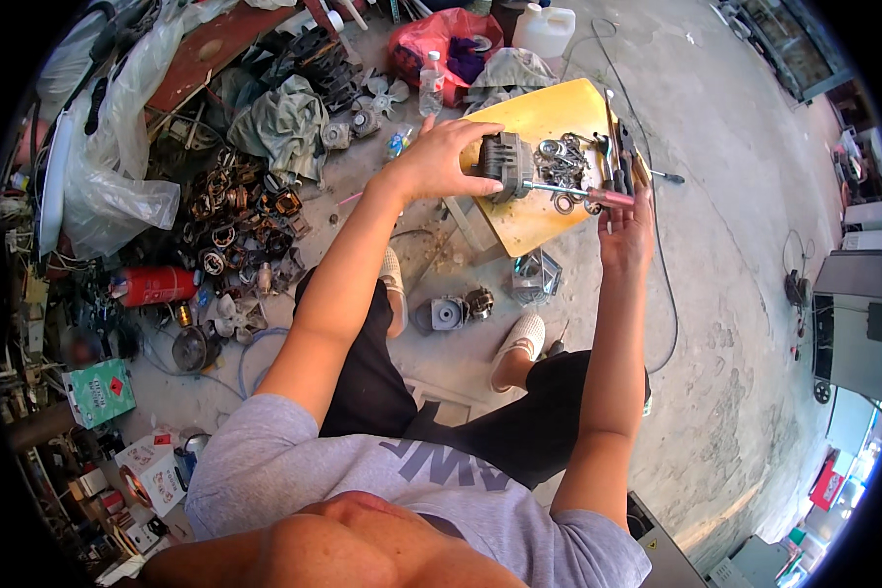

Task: The person disassembles a mechanical alternator by using a screwdriver and pliers to remove a bolt and pry open the metal housing.

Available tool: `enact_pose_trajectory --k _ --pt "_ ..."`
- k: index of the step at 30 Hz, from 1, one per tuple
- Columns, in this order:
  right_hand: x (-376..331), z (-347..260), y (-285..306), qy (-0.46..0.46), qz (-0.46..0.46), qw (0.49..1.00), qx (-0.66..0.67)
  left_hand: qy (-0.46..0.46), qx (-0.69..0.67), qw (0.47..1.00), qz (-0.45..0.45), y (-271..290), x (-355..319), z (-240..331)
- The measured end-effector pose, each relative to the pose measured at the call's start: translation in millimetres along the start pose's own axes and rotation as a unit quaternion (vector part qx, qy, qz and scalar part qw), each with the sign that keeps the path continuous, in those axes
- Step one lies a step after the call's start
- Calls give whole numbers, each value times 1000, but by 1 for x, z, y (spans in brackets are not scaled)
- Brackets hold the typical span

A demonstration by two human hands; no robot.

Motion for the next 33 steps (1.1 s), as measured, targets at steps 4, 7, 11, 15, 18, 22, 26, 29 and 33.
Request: enact_pose_trajectory --k 4,7,11,15,18,22,26,29,33 --pt "35 8 31 44 -65 997 12 -6 -1 1000 3 -2 5 3" --pt "23 12 12 60 -54 996 34 4 -13 1000 3 0 1 1" --pt "15 10 11 12 -23 998 49 -4 -30 1000 2 1 3 3" --pt "-6 2 -7 -7 50 999 10 -9 -17 999 33 -5 1 -2" --pt "16 8 18 36 -44 998 4 -12 -22 999 28 -6 3 0" --pt "13 12 12 39 -42 998 37 -8 -27 999 21 -4 2 -1" --pt "3 4 -3 11 55 998 20 -7 -34 999 17 -3 0 -2" --pt "10 6 7 8 28 999 22 -11 -31 999 23 -4 1 0" --pt "23 14 18 7 -8 998 57 -12 -36 999 15 -2 2 4"
Point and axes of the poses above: each hand's wrist, its own x-axis towards the middle knuckle, its own y-axis out of the back of the hand, z = x × y, the point moved 1 cm from there along x, towards the middle knuckle, and after that the axes turned 3 degrees about -y, right-handed, at the moved point
